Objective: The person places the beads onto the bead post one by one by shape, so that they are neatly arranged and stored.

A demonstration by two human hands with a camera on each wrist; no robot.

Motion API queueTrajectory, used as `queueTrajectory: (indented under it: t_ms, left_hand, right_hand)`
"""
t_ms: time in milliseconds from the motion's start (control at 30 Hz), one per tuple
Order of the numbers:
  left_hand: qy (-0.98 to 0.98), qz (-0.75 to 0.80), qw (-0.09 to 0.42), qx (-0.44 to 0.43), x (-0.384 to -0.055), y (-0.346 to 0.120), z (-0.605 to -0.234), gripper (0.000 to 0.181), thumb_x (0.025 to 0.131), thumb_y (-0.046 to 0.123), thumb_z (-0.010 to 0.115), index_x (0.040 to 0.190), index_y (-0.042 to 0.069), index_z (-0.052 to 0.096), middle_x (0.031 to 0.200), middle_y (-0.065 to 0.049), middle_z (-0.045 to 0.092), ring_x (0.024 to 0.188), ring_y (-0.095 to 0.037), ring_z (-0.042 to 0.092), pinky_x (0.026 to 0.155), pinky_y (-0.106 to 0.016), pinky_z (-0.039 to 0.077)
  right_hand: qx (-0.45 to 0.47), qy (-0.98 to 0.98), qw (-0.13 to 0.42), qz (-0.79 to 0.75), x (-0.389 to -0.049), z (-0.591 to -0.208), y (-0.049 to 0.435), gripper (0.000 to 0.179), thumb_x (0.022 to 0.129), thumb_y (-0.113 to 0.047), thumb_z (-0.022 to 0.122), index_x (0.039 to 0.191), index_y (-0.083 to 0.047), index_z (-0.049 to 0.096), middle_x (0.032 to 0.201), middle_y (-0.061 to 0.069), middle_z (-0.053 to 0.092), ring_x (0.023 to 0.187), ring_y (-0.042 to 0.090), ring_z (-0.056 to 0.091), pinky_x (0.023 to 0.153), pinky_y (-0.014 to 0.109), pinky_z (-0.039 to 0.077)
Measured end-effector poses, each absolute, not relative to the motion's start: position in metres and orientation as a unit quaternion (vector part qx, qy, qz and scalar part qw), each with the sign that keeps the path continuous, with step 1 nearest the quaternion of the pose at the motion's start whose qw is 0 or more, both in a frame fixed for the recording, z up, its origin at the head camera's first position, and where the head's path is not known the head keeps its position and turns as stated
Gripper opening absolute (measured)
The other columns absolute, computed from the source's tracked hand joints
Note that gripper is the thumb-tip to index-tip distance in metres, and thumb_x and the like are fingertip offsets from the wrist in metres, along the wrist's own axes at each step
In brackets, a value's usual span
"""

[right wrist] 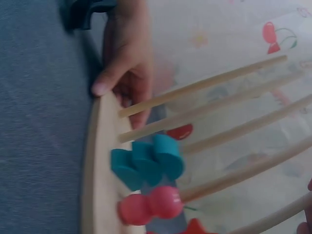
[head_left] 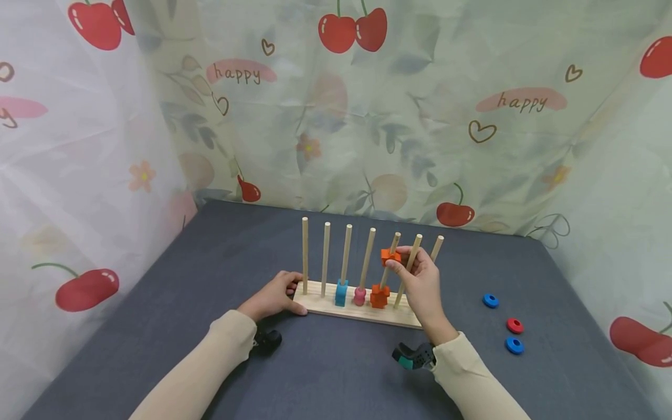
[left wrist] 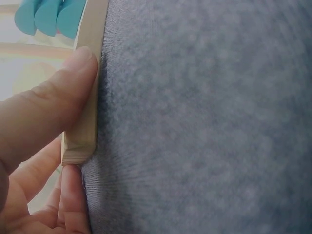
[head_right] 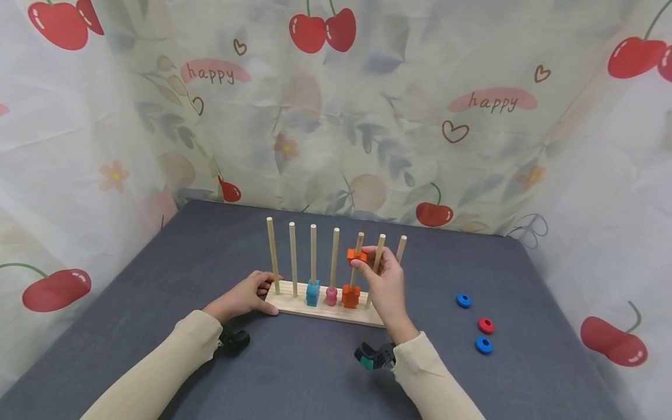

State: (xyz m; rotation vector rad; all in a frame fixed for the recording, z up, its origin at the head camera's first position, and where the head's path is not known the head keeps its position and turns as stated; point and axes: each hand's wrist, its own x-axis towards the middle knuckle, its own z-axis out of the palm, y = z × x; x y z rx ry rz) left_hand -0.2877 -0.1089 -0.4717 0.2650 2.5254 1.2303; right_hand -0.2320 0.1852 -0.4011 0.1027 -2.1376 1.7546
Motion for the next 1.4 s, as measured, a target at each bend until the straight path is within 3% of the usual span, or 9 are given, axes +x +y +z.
queueTrajectory:
  t_ms: [533, 900, 1400]
  left_hand:
    - [0.884, 0.429, 0.155, 0.106, -0.288, -0.111, -0.468, 0.082, 0.068, 0.015, 0.089, 0.137, 0.001, 0.048, 0.122, -0.015, 0.046, 0.115, -0.028, 0.049, 0.103, -0.046, 0.041]
    - [0.883, 0.431, 0.156, 0.101, -0.287, -0.110, -0.469, 0.081, 0.068, 0.014, 0.089, 0.138, 0.002, 0.048, 0.123, -0.014, 0.046, 0.115, -0.028, 0.049, 0.103, -0.045, 0.041]
    - [0.880, 0.436, 0.154, 0.109, -0.287, -0.110, -0.470, 0.082, 0.068, 0.012, 0.088, 0.138, 0.000, 0.047, 0.123, -0.015, 0.045, 0.115, -0.028, 0.049, 0.103, -0.046, 0.041]
  right_hand:
    - [-0.013, -0.762, 0.134, 0.634, -0.232, -0.447, 0.185, 0.035, 0.082, -0.015, 0.076, 0.112, -0.003, 0.062, 0.104, 0.018, 0.068, 0.086, 0.009, 0.064, 0.075, 0.018, 0.053]
    - [-0.021, -0.776, 0.102, 0.622, -0.229, -0.456, 0.186, 0.042, 0.083, -0.017, 0.076, 0.120, -0.005, 0.060, 0.117, 0.016, 0.065, 0.105, 0.026, 0.061, 0.080, 0.015, 0.048]
    - [-0.019, -0.781, 0.091, 0.618, -0.229, -0.458, 0.188, 0.040, 0.084, -0.017, 0.076, 0.119, -0.006, 0.061, 0.116, 0.016, 0.065, 0.098, 0.015, 0.060, 0.081, 0.015, 0.048]
